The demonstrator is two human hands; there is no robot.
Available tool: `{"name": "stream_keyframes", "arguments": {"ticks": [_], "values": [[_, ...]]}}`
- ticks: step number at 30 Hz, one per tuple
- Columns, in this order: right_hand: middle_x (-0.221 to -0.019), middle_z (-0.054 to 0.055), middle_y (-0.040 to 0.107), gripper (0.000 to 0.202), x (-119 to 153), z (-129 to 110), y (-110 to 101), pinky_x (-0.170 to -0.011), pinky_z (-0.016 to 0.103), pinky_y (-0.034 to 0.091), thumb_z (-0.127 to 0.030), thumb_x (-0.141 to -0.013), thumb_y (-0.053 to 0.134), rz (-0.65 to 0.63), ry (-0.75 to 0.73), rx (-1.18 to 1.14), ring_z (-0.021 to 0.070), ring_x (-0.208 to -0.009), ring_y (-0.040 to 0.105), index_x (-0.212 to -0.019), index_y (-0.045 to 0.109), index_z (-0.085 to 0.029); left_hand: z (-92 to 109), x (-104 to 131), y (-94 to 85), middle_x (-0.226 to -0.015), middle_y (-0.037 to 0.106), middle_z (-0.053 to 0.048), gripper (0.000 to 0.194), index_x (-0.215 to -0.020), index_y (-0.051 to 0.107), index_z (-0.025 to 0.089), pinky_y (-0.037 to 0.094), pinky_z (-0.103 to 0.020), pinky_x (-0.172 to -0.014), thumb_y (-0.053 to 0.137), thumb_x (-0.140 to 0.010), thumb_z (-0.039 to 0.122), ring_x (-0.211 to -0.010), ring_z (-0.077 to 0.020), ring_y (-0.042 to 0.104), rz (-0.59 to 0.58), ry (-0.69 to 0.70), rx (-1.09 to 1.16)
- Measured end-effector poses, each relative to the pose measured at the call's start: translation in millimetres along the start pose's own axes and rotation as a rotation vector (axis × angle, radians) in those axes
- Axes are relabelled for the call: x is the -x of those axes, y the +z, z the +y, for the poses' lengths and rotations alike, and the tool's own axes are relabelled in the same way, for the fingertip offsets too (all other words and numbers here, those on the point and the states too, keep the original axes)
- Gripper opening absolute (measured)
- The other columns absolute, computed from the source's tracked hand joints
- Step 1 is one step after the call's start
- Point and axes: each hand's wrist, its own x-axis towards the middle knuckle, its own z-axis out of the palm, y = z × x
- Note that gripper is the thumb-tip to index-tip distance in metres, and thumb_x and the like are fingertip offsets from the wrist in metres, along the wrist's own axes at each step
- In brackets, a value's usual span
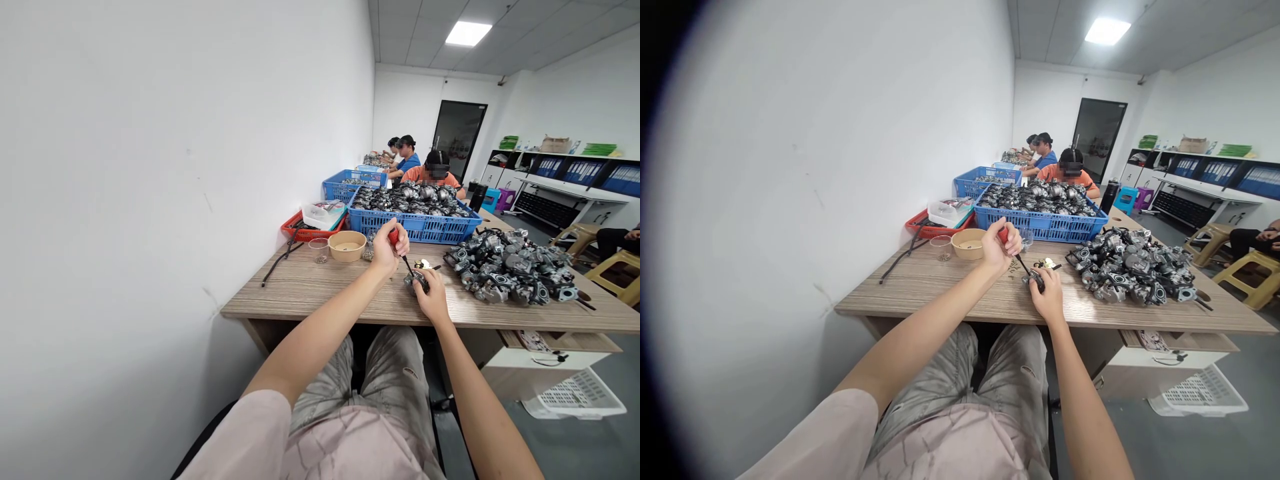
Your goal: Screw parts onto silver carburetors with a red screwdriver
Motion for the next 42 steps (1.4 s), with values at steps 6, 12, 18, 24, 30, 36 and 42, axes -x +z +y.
{"name": "stream_keyframes", "arguments": {"ticks": [6, 12, 18, 24, 30, 36, 42], "values": [[-0.121, 0.01, 0.071, 0.031, -0.1, 1.2, 0.2, -0.101, 0.051, 0.048, -0.035, -0.098, 0.054, -0.002, -0.001, 0.004, 0.0312, -0.113, 0.06, -0.122, 0.071, -0.025, -2.9, -0.3, 3.5, -0.039, 0.029, 0.005, 0.062, -0.047, 0.044, 0.018, 0.023, -0.019, -0.038, 0.054, -0.101, 0.048, -0.033, -0.006, 0.027, -0.022, -0.003, -0.019], [-0.122, 0.011, 0.07, 0.033, 0.6, 1.3, -0.5, -0.102, 0.053, 0.048, -0.033, -0.096, 0.056, -0.005, -0.017, 0.006, 0.0319, -0.115, 0.06, -0.124, 0.071, -0.025, -4.7, -0.9, 6.0, -0.039, 0.031, 0.005, 0.062, -0.047, 0.046, 0.018, 0.023, -0.019, -0.039, 0.054, -0.101, 0.048, -0.034, -0.0063, 0.028, -0.049, -0.027, -0.045], [-0.123, 0.011, 0.069, 0.036, 1.5, 2.7, -0.3, -0.103, 0.054, 0.049, -0.03, -0.092, 0.057, -0.005, -0.03, 0.014, 0.0327, -0.116, 0.06, -0.125, 0.071, -0.025, -5.9, -1.2, 7.6, -0.039, 0.031, 0.005, 0.061, -0.048, 0.045, 0.018, 0.023, -0.019, -0.038, 0.056, -0.1, 0.048, -0.033, -0.006, 0.028, -0.062, -0.031, -0.064], [-0.124, 0.011, 0.069, 0.036, 1.5, 2.8, -0.2, -0.104, 0.054, 0.048, -0.033, -0.093, 0.058, -0.014, -0.028, 0.012, 0.0332, -0.117, 0.059, -0.125, 0.071, -0.025, -5.6, -1.0, 8.8, -0.039, 0.031, 0.005, 0.062, -0.046, 0.047, 0.018, 0.023, -0.019, -0.038, 0.056, -0.1, 0.046, -0.033, -0.0059, 0.028, -0.074, -0.032, -0.079], [-0.125, 0.009, 0.068, 0.042, 2.3, 4.7, -0.6, -0.104, 0.053, 0.047, -0.023, -0.091, 0.049, -0.036, -0.027, -0.007, 0.0311, -0.118, 0.059, -0.127, 0.071, -0.026, -4.9, -1.3, 7.6, -0.039, 0.031, 0.005, 0.061, -0.047, 0.046, 0.018, 0.023, -0.019, -0.038, 0.057, -0.099, 0.048, -0.033, -0.006, 0.028, -0.082, -0.039, -0.093], [-0.124, 0.01, 0.069, 0.035, 1.5, 4.7, -0.2, -0.104, 0.051, 0.047, -0.029, -0.096, 0.05, -0.032, -0.017, -0.017, 0.0311, -0.117, 0.058, -0.124, 0.072, -0.025, -4.1, -1.2, 7.1, -0.039, 0.031, 0.005, 0.061, -0.047, 0.047, 0.018, 0.023, -0.019, -0.038, 0.057, -0.099, 0.049, -0.033, -0.0059, 0.028, -0.097, -0.029, -0.11], [-0.122, 0.01, 0.069, 0.034, 0.7, 2.8, -1.1, -0.102, 0.051, 0.047, -0.029, -0.095, 0.053, -0.031, -0.016, -0.02, 0.0312, -0.115, 0.058, -0.123, 0.071, -0.025, -4.2, -0.8, 5.0, -0.04, 0.032, 0.006, 0.06, -0.048, 0.048, 0.018, 0.024, -0.02, -0.039, 0.062, -0.094, 0.053, -0.034, -0.0053, 0.03, -0.121, -0.013, -0.136]]}}
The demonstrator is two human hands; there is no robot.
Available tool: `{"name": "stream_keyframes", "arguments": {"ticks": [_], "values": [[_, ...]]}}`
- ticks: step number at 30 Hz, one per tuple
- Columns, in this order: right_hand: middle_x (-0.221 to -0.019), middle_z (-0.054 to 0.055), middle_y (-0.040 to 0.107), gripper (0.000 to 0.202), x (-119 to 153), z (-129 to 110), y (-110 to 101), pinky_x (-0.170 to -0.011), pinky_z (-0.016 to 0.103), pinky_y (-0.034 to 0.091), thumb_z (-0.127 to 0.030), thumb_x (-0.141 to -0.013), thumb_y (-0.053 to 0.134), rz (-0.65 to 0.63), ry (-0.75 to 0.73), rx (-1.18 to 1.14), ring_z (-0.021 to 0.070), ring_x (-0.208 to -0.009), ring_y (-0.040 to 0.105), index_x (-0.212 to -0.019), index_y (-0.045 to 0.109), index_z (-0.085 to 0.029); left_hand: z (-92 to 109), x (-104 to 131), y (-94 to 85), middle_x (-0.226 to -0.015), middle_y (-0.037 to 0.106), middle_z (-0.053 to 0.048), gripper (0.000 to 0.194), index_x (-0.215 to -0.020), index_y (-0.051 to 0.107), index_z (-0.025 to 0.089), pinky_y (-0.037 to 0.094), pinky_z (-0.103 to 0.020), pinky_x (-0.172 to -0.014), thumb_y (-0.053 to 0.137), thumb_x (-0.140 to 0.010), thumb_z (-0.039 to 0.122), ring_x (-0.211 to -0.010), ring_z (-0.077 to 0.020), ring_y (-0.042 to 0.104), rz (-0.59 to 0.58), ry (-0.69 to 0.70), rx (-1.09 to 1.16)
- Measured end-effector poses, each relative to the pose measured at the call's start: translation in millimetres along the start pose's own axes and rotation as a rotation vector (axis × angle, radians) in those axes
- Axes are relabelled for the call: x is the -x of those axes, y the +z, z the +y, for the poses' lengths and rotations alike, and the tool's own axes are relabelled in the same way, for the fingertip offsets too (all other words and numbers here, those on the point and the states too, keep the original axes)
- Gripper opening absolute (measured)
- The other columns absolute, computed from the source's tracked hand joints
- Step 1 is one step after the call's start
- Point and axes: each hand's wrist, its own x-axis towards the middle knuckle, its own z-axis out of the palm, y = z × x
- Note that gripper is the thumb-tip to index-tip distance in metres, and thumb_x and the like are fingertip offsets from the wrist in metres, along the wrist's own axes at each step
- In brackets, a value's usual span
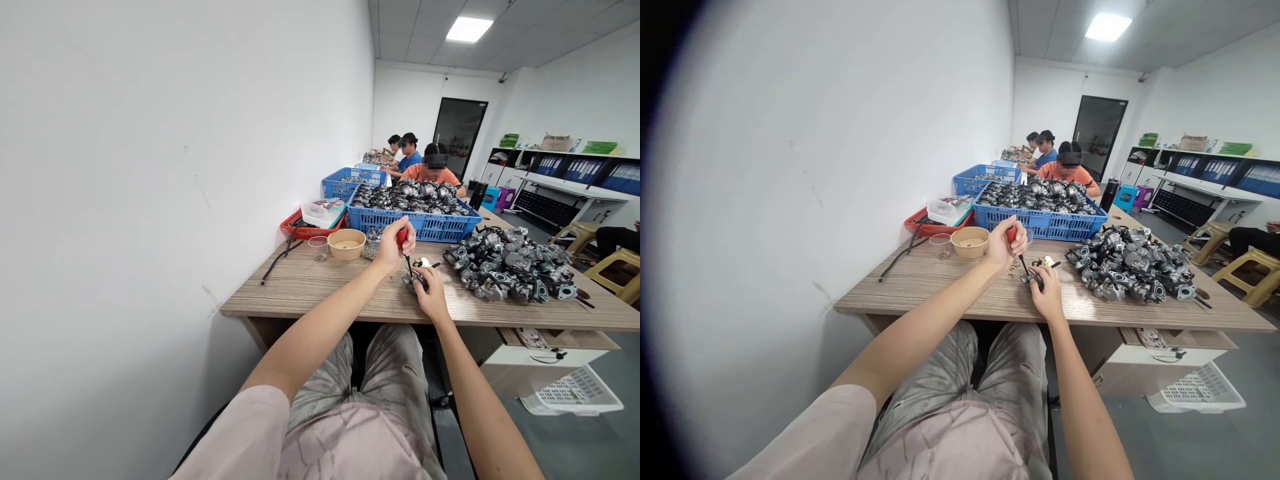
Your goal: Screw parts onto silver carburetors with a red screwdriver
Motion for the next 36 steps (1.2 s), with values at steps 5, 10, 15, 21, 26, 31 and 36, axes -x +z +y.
{"name": "stream_keyframes", "arguments": {"ticks": [5, 10, 15, 21, 26, 31, 36], "values": [[-0.119, 0.01, 0.069, 0.031, 0.1, -0.9, 0.6, -0.101, 0.05, 0.047, -0.033, -0.095, 0.057, 0.007, -0.007, -0.002, 0.0311, -0.113, 0.059, -0.121, 0.071, -0.024, -2.2, 0.6, -3.3, -0.041, 0.033, 0.006, 0.058, -0.051, 0.048, 0.018, 0.025, -0.02, -0.04, 0.063, -0.092, 0.057, -0.035, -0.0053, 0.031, -0.027, 0.028, -0.037], [-0.116, 0.01, 0.07, 0.032, -0.5, -1.2, 2.6, -0.1, 0.051, 0.047, -0.045, -0.095, 0.062, 0.022, -0.003, 0.008, 0.0319, -0.11, 0.06, -0.119, 0.071, -0.024, -8.7, 3.1, -3.0, -0.047, 0.04, 0.008, 0.047, -0.069, 0.052, 0.02, 0.029, -0.02, -0.044, 0.07, -0.088, 0.059, -0.04, -0.0065, 0.036, -0.063, 0.083, -0.083], [-0.116, 0.011, 0.07, 0.034, -1.0, -1.1, 3.4, -0.1, 0.051, 0.047, -0.048, -0.096, 0.062, 0.026, 0.002, 0.013, 0.0325, -0.111, 0.06, -0.118, 0.072, -0.024, -16.8, 1.8, -0.5, -0.064, 0.058, 0.005, 0.048, -0.082, 0.048, 0.023, 0.04, -0.021, -0.052, 0.077, -0.085, 0.061, -0.054, -0.0093, 0.05, -0.075, 0.131, -0.127], [-0.115, 0.011, 0.07, 0.034, -1.3, -0.9, 4.0, -0.1, 0.053, 0.047, -0.049, -0.095, 0.062, 0.023, 0.01, 0.016, 0.033, -0.11, 0.06, -0.117, 0.072, -0.025, -21.9, -2.8, 0.0, -0.063, 0.058, 0.0, 0.059, -0.078, 0.058, 0.019, 0.043, -0.023, -0.055, 0.062, -0.088, 0.076, -0.057, -0.0111, 0.052, -0.093, 0.132, -0.155], [-0.115, 0.011, 0.07, 0.035, -1.1, -0.8, 3.8, -0.099, 0.052, 0.048, -0.049, -0.096, 0.062, 0.022, 0.011, 0.017, 0.033, -0.111, 0.06, -0.118, 0.072, -0.025, -24.7, 1.3, 4.3, -0.057, 0.05, 0.006, 0.053, -0.084, 0.05, 0.023, 0.036, -0.022, -0.052, 0.063, -0.089, 0.075, -0.052, -0.0099, 0.042, -0.042, 0.167, -0.128], [-0.115, 0.011, 0.07, 0.035, -0.5, -0.8, 4.1, -0.099, 0.051, 0.048, -0.05, -0.095, 0.064, 0.02, 0.017, 0.011, 0.0325, -0.111, 0.06, -0.118, 0.071, -0.025, -22.3, 0.2, 5.1, -0.067, 0.058, 0.001, 0.053, -0.082, 0.056, 0.02, 0.041, -0.023, -0.054, 0.065, -0.089, 0.072, -0.059, -0.0109, 0.052, -0.009, 0.149, -0.145], [-0.116, 0.011, 0.07, 0.035, -0.2, -0.7, 5.0, -0.1, 0.051, 0.047, -0.05, -0.096, 0.062, 0.031, 0.03, 0.006, 0.0323, -0.111, 0.06, -0.118, 0.071, -0.025, -21.3, 0.8, 3.4, -0.059, 0.049, 0.006, 0.056, -0.083, 0.051, 0.023, 0.037, -0.022, -0.049, 0.056, -0.091, 0.077, -0.051, -0.0098, 0.043, 0.029, 0.159, -0.141]]}}
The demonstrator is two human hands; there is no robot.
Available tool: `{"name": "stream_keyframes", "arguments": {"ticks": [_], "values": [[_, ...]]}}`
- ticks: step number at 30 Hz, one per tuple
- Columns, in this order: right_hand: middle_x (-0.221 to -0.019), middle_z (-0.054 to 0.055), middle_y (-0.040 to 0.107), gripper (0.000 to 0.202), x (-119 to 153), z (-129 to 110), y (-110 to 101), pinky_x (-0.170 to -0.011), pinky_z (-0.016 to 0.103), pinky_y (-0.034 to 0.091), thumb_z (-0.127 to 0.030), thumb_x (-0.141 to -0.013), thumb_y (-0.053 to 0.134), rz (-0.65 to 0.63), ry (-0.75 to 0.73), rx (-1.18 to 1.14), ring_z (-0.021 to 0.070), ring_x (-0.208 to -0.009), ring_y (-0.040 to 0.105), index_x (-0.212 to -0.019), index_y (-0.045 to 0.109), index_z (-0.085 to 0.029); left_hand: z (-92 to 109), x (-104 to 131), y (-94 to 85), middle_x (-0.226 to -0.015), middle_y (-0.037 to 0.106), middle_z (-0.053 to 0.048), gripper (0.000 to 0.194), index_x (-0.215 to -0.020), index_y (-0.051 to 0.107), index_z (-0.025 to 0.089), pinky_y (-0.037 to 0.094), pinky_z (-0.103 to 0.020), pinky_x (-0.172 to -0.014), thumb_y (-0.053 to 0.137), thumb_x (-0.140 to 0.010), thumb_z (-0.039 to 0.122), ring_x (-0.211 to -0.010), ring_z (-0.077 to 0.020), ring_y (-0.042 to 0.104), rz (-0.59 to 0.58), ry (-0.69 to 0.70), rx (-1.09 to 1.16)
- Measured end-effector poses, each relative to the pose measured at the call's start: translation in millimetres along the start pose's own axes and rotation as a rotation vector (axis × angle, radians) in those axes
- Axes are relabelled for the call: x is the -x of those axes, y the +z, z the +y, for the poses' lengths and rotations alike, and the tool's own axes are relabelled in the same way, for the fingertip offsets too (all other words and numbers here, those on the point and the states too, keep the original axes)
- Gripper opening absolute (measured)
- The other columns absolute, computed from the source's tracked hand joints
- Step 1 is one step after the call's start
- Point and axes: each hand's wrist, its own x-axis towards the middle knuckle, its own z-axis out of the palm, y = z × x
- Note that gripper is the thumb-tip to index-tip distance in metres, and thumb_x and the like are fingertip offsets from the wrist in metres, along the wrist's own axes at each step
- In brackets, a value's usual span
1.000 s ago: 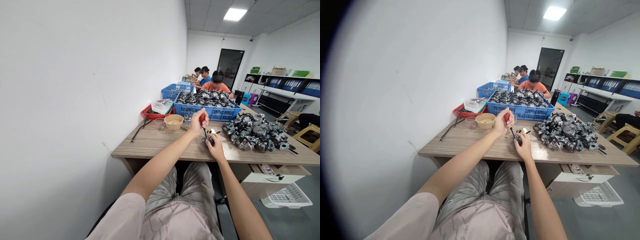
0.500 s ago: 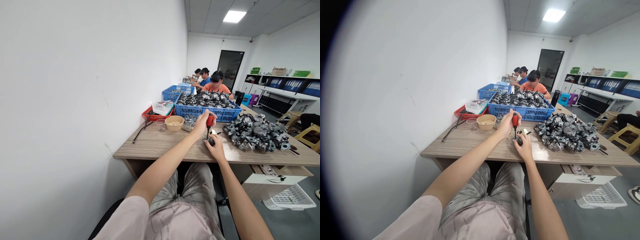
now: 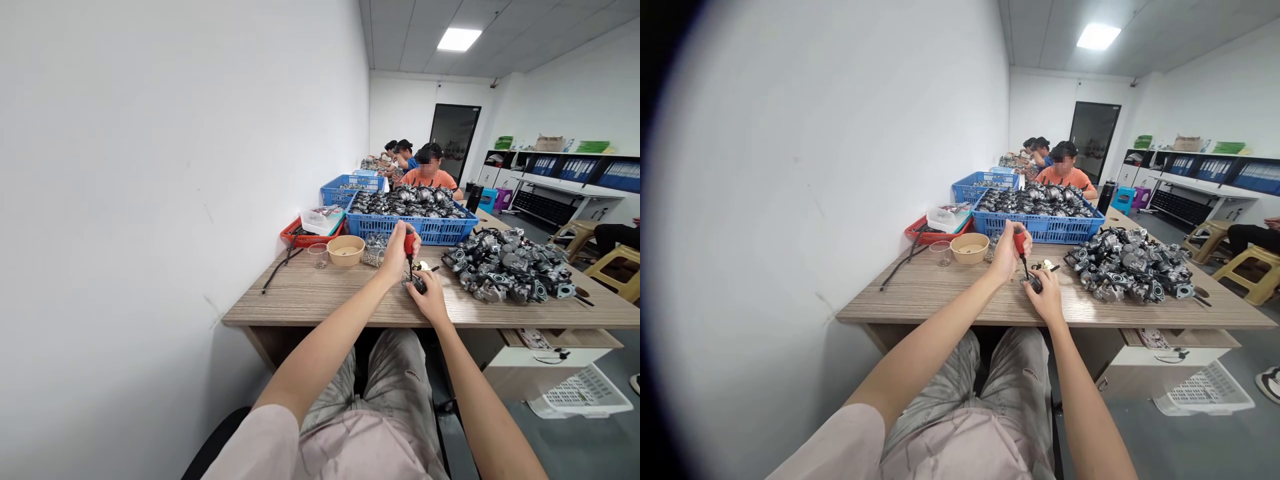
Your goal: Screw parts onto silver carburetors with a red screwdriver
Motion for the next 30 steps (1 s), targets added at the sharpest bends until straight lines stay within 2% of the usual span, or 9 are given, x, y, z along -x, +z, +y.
{"name": "stream_keyframes", "arguments": {"ticks": [4, 7, 10, 12, 15, 18, 21, 26, 30], "values": [[-0.116, 0.011, 0.07, 0.035, 0.1, 0.2, 0.0, -0.099, 0.05, 0.048, -0.049, -0.096, 0.062, 0.003, 0.01, 0.0, 0.0318, -0.11, 0.06, -0.118, 0.071, -0.024, -0.5, 0.7, -1.9, -0.068, 0.058, 0.004, 0.054, -0.086, 0.052, 0.022, 0.044, -0.022, -0.055, 0.076, -0.081, 0.071, -0.059, -0.0104, 0.053, -0.017, 0.017, -0.012], [-0.114, 0.01, 0.07, 0.034, 0.2, 0.3, 0.0, -0.098, 0.049, 0.049, -0.049, -0.096, 0.062, 0.002, 0.014, 0.005, 0.0309, -0.108, 0.061, -0.118, 0.071, -0.025, -2.0, -2.2, -1.8, -0.068, 0.059, 0.001, 0.058, -0.084, 0.058, 0.019, 0.045, -0.022, -0.054, 0.064, -0.087, 0.077, -0.06, -0.011, 0.054, -0.045, 0.0, -0.023], [-0.115, 0.009, 0.069, 0.034, 0.1, 1.2, 0.3, -0.099, 0.049, 0.049, -0.047, -0.097, 0.063, -0.001, 0.007, 0.014, 0.0289, -0.11, 0.061, -0.119, 0.071, -0.023, -3.7, -4.4, 0.2, -0.06, 0.051, 0.005, 0.06, -0.084, 0.057, 0.02, 0.038, -0.021, -0.048, 0.054, -0.091, 0.079, -0.052, -0.0095, 0.044, -0.041, 0.004, -0.02], [-0.117, 0.008, 0.069, 0.033, -0.1, 2.5, 0.6, -0.1, 0.049, 0.049, -0.046, -0.097, 0.064, -0.006, 0.001, 0.021, 0.0269, -0.112, 0.061, -0.119, 0.069, -0.021, -4.1, -4.7, 1.8, -0.06, 0.051, 0.007, 0.055, -0.087, 0.053, 0.022, 0.038, -0.02, -0.048, 0.064, -0.087, 0.076, -0.052, -0.0091, 0.044, -0.028, 0.016, -0.02], [-0.12, 0.008, 0.068, 0.033, 0.0, 5.1, 1.4, -0.101, 0.049, 0.051, -0.046, -0.099, 0.065, -0.009, -0.001, 0.031, 0.025, -0.113, 0.063, -0.12, 0.067, -0.02, -3.7, -4.9, 3.2, -0.07, 0.059, 0.004, 0.053, -0.086, 0.053, 0.022, 0.045, -0.021, -0.055, 0.079, -0.079, 0.068, -0.061, -0.0106, 0.054, -0.041, 0.003, -0.039], [-0.123, 0.008, 0.067, 0.034, 1.2, 6.4, 2.8, -0.101, 0.049, 0.052, -0.045, -0.1, 0.065, -0.008, 0.003, 0.038, 0.025, -0.115, 0.064, -0.121, 0.066, -0.019, -4.1, -5.6, 3.8, -0.071, 0.062, 0.0, 0.054, -0.082, 0.058, 0.019, 0.048, -0.024, -0.059, 0.071, -0.084, 0.072, -0.064, -0.0128, 0.059, -0.089, -0.043, -0.053], [-0.126, 0.008, 0.067, 0.033, 3.8, 4.7, 4.1, -0.101, 0.049, 0.054, -0.044, -0.1, 0.066, -0.007, 0.005, 0.039, 0.0248, -0.116, 0.064, -0.121, 0.067, -0.019, -5.8, -4.7, 4.3, -0.061, 0.054, 0.004, 0.059, -0.085, 0.058, 0.019, 0.042, -0.023, -0.053, 0.058, -0.089, 0.078, -0.053, -0.0101, 0.049, -0.083, -0.054, -0.048], [-0.127, 0.009, 0.067, 0.032, 8.7, -4.2, 5.5, -0.101, 0.049, 0.055, -0.042, -0.1, 0.066, 0.015, 0.01, 0.039, 0.0243, -0.115, 0.065, -0.122, 0.067, -0.019, -3.0, 2.1, 2.7, -0.069, 0.057, 0.005, 0.052, -0.089, 0.052, 0.022, 0.044, -0.021, -0.059, 0.079, -0.081, 0.066, -0.059, -0.0096, 0.051, -0.064, -0.052, -0.067], [-0.125, 0.008, 0.068, 0.031, 10.6, -12.6, 5.9, -0.099, 0.048, 0.056, -0.042, -0.1, 0.067, 0.028, 0.016, 0.039, 0.0238, -0.113, 0.066, -0.121, 0.067, -0.019, 2.7, 7.8, -0.2, -0.074, 0.062, -0.001, 0.052, -0.095, 0.063, 0.017, 0.048, -0.025, -0.062, 0.076, -0.084, 0.066, -0.067, -0.0139, 0.057, -0.142, -0.099, -0.076]]}}
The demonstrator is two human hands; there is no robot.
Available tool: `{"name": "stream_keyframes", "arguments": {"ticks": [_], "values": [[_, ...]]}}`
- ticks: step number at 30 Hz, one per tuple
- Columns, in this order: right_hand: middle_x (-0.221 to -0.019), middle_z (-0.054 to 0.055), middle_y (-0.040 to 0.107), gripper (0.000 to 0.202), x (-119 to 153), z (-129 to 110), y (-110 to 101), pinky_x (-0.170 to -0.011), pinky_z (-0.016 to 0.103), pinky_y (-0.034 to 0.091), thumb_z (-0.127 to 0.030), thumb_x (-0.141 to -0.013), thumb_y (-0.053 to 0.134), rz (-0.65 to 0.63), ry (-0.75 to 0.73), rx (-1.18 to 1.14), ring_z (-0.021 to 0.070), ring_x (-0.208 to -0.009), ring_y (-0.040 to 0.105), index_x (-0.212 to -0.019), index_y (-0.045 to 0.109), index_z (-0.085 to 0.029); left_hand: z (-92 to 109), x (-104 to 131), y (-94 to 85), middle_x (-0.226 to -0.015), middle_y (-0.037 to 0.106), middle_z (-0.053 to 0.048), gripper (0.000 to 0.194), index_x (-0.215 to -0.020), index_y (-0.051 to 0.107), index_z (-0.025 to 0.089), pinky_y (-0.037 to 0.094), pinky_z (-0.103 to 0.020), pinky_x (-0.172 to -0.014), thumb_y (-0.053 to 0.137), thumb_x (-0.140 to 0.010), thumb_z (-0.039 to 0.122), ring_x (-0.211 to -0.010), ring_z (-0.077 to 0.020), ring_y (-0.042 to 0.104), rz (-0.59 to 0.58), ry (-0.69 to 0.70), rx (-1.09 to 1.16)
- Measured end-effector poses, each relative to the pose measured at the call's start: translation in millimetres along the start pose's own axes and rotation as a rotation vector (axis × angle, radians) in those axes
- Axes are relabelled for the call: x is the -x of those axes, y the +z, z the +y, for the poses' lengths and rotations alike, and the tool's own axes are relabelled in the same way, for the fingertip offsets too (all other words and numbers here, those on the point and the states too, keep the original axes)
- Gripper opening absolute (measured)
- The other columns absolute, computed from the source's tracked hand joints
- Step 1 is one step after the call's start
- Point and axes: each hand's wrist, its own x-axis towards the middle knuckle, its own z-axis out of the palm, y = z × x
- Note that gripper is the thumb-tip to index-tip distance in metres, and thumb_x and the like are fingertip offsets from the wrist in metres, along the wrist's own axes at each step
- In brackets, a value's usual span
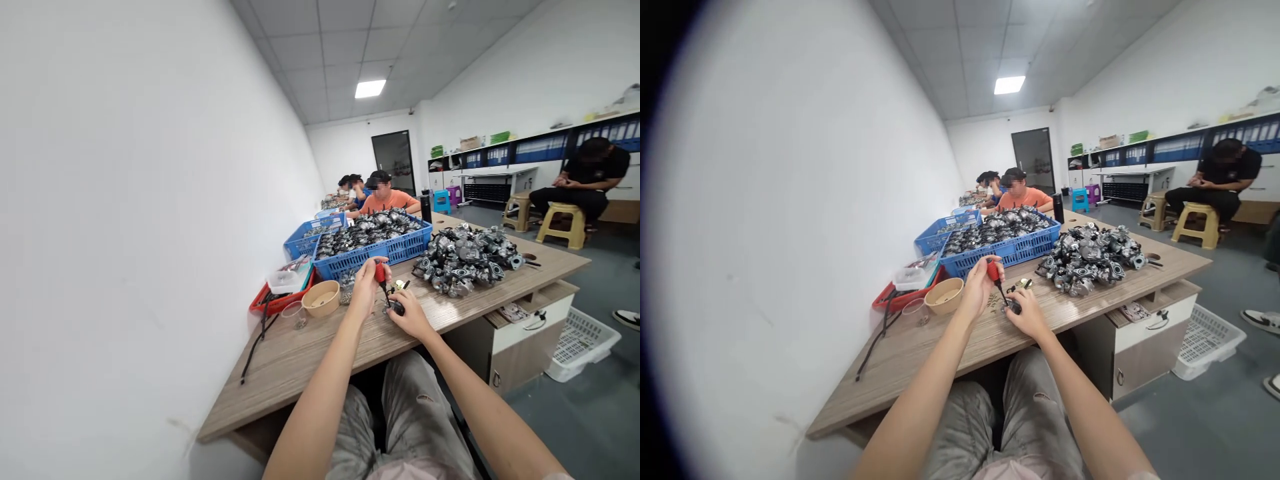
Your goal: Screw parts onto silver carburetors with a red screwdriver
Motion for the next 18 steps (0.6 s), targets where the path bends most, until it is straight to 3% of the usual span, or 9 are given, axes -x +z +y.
{"name": "stream_keyframes", "arguments": {"ticks": [3, 8, 13, 18], "values": [[-0.124, 0.008, 0.068, 0.031, 0.4, -4.8, -1.1, -0.099, 0.047, 0.056, -0.042, -0.1, 0.067, -0.008, 0.013, -0.01, 0.0234, -0.112, 0.066, -0.121, 0.067, -0.019, 0.0, 3.1, -1.4, -0.068, 0.057, 0.001, 0.05, -0.092, 0.063, 0.018, 0.045, -0.025, -0.058, 0.07, -0.087, 0.067, -0.061, -0.0132, 0.052, 0.01, 0.0, 0.009], [-0.124, 0.008, 0.068, 0.032, 1.1, -8.2, -3.8, -0.1, 0.048, 0.054, -0.043, -0.099, 0.068, -0.034, 0.049, -0.06, 0.0242, -0.114, 0.065, -0.12, 0.068, -0.019, -1.4, 3.6, -3.9, -0.073, 0.06, 0.002, 0.046, -0.085, 0.058, 0.02, 0.047, -0.022, -0.062, 0.083, -0.081, 0.059, -0.064, -0.0115, 0.054, 0.065, 0.0, 0.02], [-0.12, 0.007, 0.068, 0.029, -0.9, -5.0, -3.6, -0.103, 0.049, 0.051, -0.042, -0.099, 0.068, -0.041, 0.09, -0.136, 0.0243, -0.115, 0.063, -0.116, 0.069, -0.019, -0.7, -3.7, -5.7, -0.068, 0.055, 0.002, 0.049, -0.088, 0.061, 0.019, 0.048, -0.024, -0.06, 0.068, -0.09, 0.068, -0.059, -0.0118, 0.052, 0.086, -0.066, 0.022], [-0.112, 0.007, 0.069, 0.024, -4.3, 0.6, 1.9, -0.104, 0.043, 0.047, -0.04, -0.104, 0.06, -0.023, 0.148, -0.202, 0.0232, -0.113, 0.059, -0.112, 0.073, -0.022, -3.2, -9.9, -8.8, -0.067, 0.053, 0.005, 0.049, -0.083, 0.055, 0.022, 0.044, -0.021, -0.057, 0.074, -0.085, 0.067, -0.056, -0.01, 0.05, 0.13, -0.066, 0.014]]}}
